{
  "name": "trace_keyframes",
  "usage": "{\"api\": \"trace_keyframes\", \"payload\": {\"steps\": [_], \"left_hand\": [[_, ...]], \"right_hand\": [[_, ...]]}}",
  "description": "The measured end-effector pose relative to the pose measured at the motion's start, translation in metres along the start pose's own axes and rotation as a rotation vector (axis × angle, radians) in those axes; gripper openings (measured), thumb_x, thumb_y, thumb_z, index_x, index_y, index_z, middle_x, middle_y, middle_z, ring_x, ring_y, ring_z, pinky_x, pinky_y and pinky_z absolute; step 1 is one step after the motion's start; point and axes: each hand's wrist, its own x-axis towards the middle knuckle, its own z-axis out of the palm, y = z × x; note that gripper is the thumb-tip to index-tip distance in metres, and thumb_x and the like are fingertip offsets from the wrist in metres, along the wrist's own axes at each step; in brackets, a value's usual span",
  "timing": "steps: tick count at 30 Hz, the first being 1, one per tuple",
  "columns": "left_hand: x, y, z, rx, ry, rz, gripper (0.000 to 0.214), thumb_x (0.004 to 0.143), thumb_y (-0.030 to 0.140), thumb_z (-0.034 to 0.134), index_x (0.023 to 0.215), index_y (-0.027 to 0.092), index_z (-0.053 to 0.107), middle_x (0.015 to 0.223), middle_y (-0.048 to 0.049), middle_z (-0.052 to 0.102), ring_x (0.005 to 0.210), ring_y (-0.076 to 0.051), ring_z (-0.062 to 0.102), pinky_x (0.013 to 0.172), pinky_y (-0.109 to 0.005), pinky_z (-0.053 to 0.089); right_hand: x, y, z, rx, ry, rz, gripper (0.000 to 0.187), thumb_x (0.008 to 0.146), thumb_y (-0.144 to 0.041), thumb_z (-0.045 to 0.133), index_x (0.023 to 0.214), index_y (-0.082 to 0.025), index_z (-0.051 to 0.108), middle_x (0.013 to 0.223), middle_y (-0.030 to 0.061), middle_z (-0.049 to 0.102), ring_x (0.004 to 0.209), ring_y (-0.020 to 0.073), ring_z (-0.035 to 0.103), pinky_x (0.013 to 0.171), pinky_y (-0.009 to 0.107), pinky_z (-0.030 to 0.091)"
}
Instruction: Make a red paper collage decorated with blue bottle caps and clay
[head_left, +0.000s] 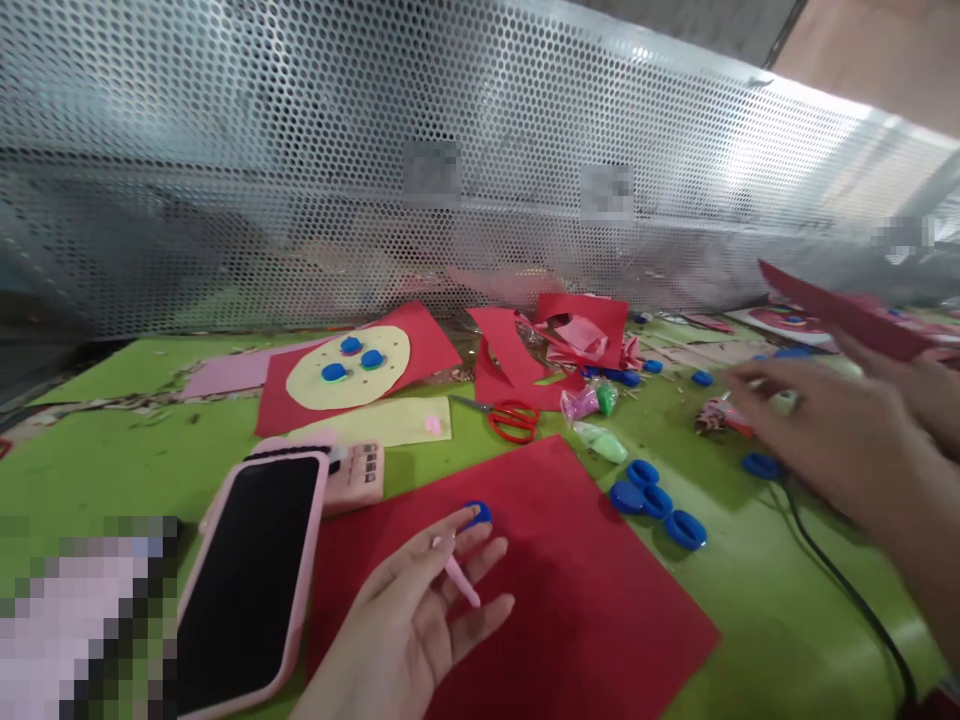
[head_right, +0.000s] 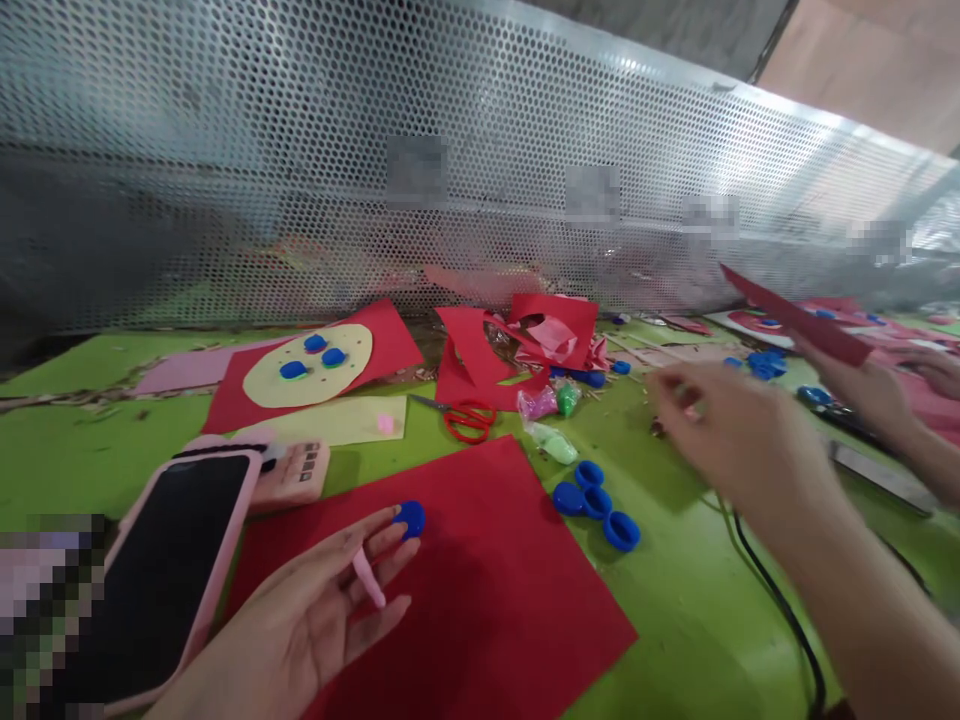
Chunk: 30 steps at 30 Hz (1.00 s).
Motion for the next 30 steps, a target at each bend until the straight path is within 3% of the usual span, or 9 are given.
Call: {"api": "trace_keyframes", "payload": {"steps": [2,5,7,11,14,18,23,30], "left_hand": [[0.001,0.0,-0.001,-0.016,-0.05,0.008,0.022,0.086,0.007,0.048,0.101,0.012,0.063,0.111,-0.0144,0.068,0.101,-0.027,0.065,0.061,-0.033,0.062],[0.001,0.001,-0.002,-0.009,-0.158,0.023,0.026,0.087,0.01,0.048,0.108,0.015,0.062,0.119,-0.0126,0.064,0.112,-0.027,0.059,0.064,-0.031,0.061],[0.0,0.002,-0.001,-0.011,-0.19,0.022,0.028,0.088,0.015,0.046,0.112,0.017,0.06,0.123,-0.0123,0.061,0.118,-0.029,0.054,0.066,-0.034,0.061],[0.0,0.003,0.002,-0.054,-0.166,0.011,0.032,0.091,0.023,0.042,0.117,0.016,0.057,0.127,-0.0134,0.058,0.123,-0.03,0.048,0.063,-0.034,0.059],[0.006,-0.001,-0.005,-0.05,-0.279,-0.004,0.032,0.091,0.03,0.044,0.119,0.021,0.057,0.132,-0.0105,0.055,0.128,-0.03,0.042,0.069,-0.039,0.059],[0.015,-0.007,-0.016,-0.006,-0.369,0.002,0.03,0.09,0.032,0.047,0.116,0.026,0.06,0.138,-0.0067,0.049,0.13,-0.033,0.038,0.075,-0.047,0.057],[0.011,-0.009,-0.013,0.024,-0.273,0.042,0.028,0.083,0.029,0.059,0.11,0.022,0.066,0.136,-0.011,0.051,0.125,-0.035,0.045,0.071,-0.038,0.058],[0.004,-0.005,-0.002,0.033,-0.218,0.111,0.031,0.068,0.031,0.073,0.098,0.021,0.072,0.13,-0.0125,0.057,0.119,-0.036,0.05,0.072,-0.038,0.057]], "right_hand": [[-0.034,-0.037,0.0,0.266,-0.101,-0.194,0.019,0.08,-0.037,0.05,0.087,-0.03,0.067,0.083,0.002,0.07,0.066,0.0205,0.062,0.062,0.032,0.046],[-0.071,-0.081,0.0,0.656,-0.491,-0.46,0.022,0.081,-0.045,0.05,0.084,-0.031,0.066,0.08,0.0004,0.07,0.067,0.0202,0.062,0.06,0.031,0.047],[-0.083,-0.101,0.0,0.737,-0.637,-0.503,0.02,0.078,-0.046,0.055,0.086,-0.031,0.066,0.076,-0.0006,0.068,0.063,0.0189,0.06,0.058,0.03,0.046],[-0.087,-0.125,0.003,0.837,-0.782,-0.464,0.021,0.08,-0.042,0.055,0.087,-0.025,0.065,0.079,0.0,0.066,0.065,0.0151,0.054,0.058,0.026,0.04],[-0.085,-0.134,0.008,1.04,-0.917,-0.415,0.025,0.083,-0.041,0.053,0.078,-0.019,0.062,0.073,-0.0002,0.061,0.063,0.0122,0.049,0.055,0.022,0.038],[-0.087,-0.141,0.013,1.116,-0.969,-0.349,0.021,0.081,-0.034,0.053,0.069,-0.017,0.057,0.064,-0.0027,0.052,0.06,0.0098,0.044,0.052,0.02,0.034],[-0.091,-0.147,0.014,1.084,-0.94,-0.335,0.026,0.077,-0.034,0.057,0.058,-0.017,0.05,0.053,-0.0061,0.041,0.051,0.0074,0.034,0.045,0.021,0.027],[-0.09,-0.151,0.014,1.112,-0.79,-0.365,0.024,0.075,-0.031,0.06,0.057,-0.018,0.053,0.052,-0.0071,0.044,0.048,0.006,0.035,0.044,0.019,0.028]]}}
